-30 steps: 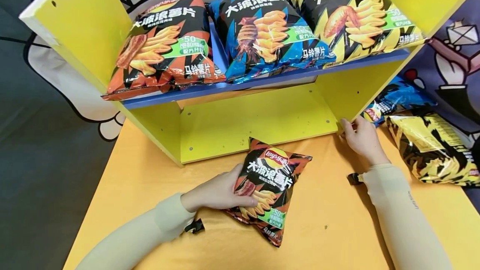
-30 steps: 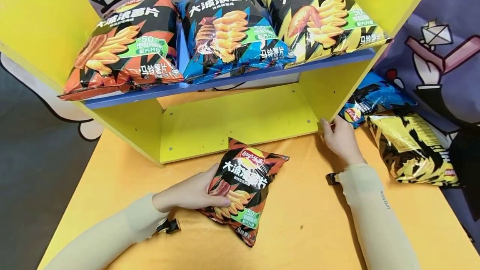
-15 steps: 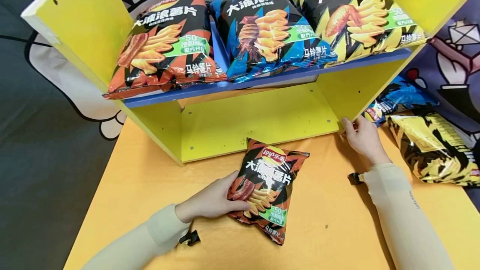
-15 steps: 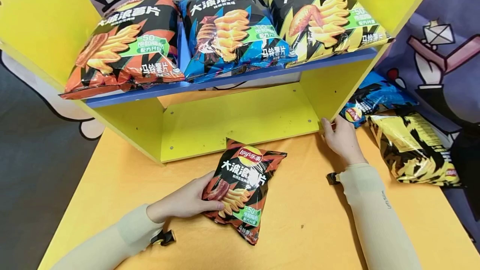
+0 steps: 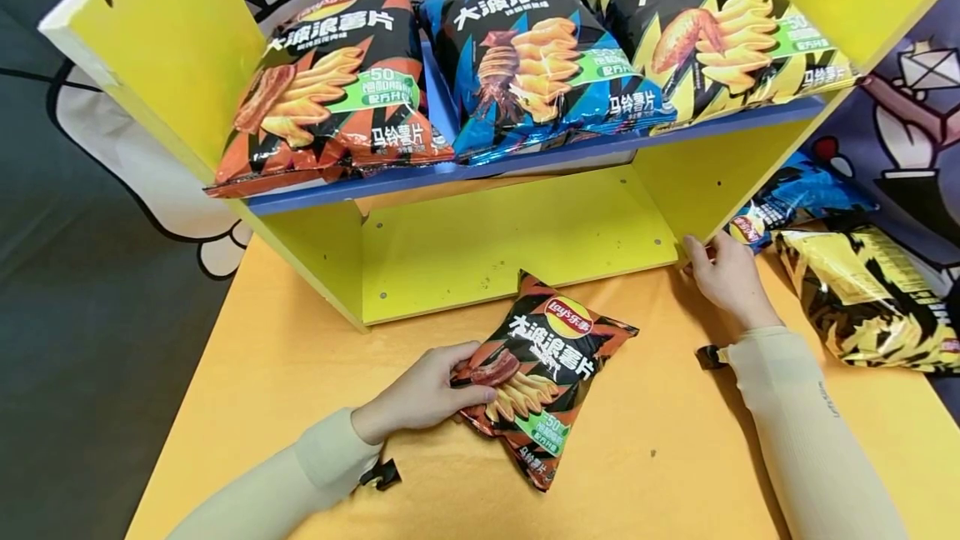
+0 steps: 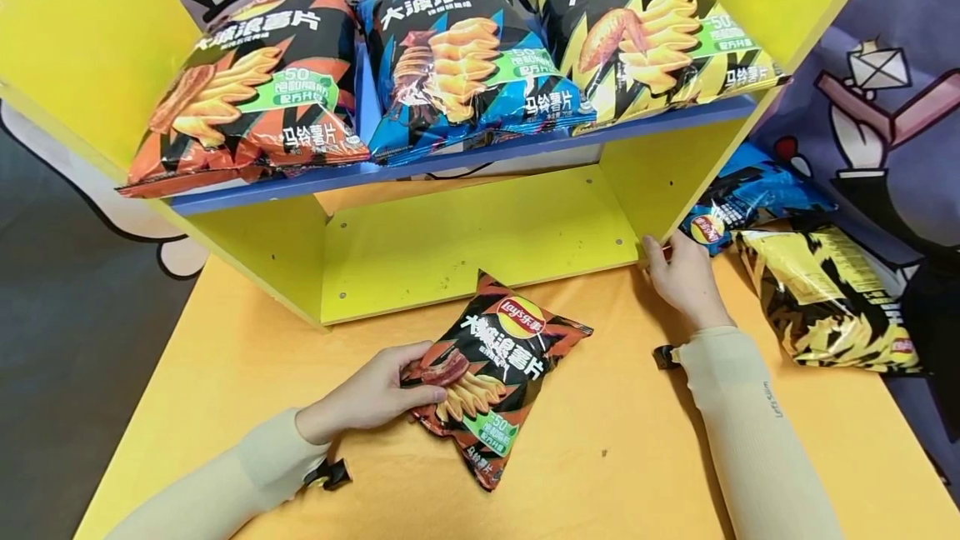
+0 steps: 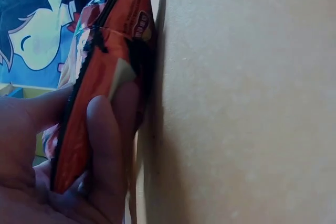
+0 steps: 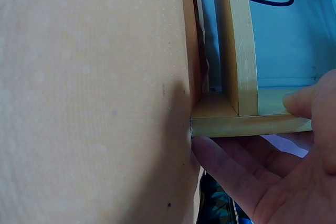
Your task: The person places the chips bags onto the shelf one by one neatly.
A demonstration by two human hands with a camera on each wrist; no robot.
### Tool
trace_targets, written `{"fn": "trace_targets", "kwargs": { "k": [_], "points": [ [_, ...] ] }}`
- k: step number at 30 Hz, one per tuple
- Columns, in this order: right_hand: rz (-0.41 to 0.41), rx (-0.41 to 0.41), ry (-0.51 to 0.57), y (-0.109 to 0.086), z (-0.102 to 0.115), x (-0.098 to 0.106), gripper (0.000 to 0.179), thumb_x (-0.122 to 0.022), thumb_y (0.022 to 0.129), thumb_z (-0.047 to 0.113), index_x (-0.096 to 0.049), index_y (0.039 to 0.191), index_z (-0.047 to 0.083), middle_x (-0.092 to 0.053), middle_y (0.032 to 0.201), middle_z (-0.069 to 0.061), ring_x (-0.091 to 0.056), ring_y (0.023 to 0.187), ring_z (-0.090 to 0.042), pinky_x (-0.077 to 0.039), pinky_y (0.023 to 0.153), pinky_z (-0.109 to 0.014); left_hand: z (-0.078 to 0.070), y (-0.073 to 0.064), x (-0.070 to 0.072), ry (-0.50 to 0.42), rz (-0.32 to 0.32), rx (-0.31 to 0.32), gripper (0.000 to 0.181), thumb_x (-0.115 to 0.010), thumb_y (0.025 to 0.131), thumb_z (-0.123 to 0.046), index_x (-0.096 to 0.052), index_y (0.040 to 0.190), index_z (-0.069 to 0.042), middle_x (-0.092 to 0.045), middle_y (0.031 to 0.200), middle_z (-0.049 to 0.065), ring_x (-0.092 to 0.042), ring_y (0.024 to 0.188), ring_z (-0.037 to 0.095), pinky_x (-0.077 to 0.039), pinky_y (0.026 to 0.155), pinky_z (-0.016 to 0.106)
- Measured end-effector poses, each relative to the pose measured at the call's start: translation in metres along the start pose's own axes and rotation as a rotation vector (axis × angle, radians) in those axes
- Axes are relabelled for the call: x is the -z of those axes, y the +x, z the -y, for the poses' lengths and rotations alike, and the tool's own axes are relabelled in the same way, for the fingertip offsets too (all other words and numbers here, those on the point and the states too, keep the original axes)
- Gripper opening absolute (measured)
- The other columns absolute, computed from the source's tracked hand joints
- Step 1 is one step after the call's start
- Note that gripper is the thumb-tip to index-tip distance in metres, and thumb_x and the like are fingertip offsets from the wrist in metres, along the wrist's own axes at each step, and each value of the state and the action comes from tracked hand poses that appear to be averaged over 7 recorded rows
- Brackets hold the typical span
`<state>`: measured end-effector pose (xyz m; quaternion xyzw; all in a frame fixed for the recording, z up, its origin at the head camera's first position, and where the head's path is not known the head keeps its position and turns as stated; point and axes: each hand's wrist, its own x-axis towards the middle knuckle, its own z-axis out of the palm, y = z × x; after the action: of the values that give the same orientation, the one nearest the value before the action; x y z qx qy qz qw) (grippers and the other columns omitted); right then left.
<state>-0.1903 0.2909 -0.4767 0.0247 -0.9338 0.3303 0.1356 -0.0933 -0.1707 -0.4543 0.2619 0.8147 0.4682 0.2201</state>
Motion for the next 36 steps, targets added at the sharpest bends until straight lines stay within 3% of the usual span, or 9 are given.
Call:
{"fn": "trace_targets", "kwargs": {
  "k": [5,14,28,36],
  "points": [
    [0.01,-0.006,0.005,0.0,0.002,0.001,0.042,-0.043,0.109,0.035,-0.062,0.118,-0.001,-0.069,0.088,-0.024,-0.055,0.061,-0.022,-0.039,0.053,-0.031,0.003,0.0,0.0,0.024,-0.057,-0.043,0.034,-0.074,0.095,-0.039,-0.069,0.127,-0.027,-0.075,0.107,-0.008,-0.066,0.086,0.008,-0.053,0.08,0.026],
    [0.014,-0.006,0.005,0.0,0.003,0.001,0.042,-0.043,0.109,0.036,-0.062,0.117,-0.001,-0.069,0.088,-0.023,-0.055,0.063,-0.024,-0.039,0.054,-0.032,-0.001,-0.004,0.004,-0.073,-0.15,-0.105,0.042,-0.075,0.096,-0.027,-0.066,0.136,-0.019,-0.074,0.124,-0.001,-0.072,0.104,0.011,-0.057,0.092,0.029],
    [0.033,-0.027,0.018,0.0,0.003,0.001,0.045,-0.042,0.11,0.037,-0.061,0.121,-0.003,-0.068,0.092,-0.026,-0.055,0.064,-0.025,-0.039,0.053,-0.032,-0.004,-0.009,0.033,-0.136,-0.48,-0.082,0.043,-0.076,0.093,-0.011,-0.067,0.135,-0.008,-0.073,0.124,0.013,-0.068,0.108,0.008,-0.056,0.089,0.023],
    [0.027,-0.023,0.011,-0.001,0.002,0.001,0.044,-0.042,0.11,0.036,-0.061,0.12,-0.003,-0.067,0.091,-0.026,-0.054,0.063,-0.025,-0.039,0.052,-0.032,0.004,-0.011,0.044,-0.176,-0.657,-0.014,0.04,-0.075,0.094,-0.011,-0.066,0.133,-0.004,-0.073,0.119,0.018,-0.069,0.099,0.003,-0.055,0.082,0.018]
  ]
}}
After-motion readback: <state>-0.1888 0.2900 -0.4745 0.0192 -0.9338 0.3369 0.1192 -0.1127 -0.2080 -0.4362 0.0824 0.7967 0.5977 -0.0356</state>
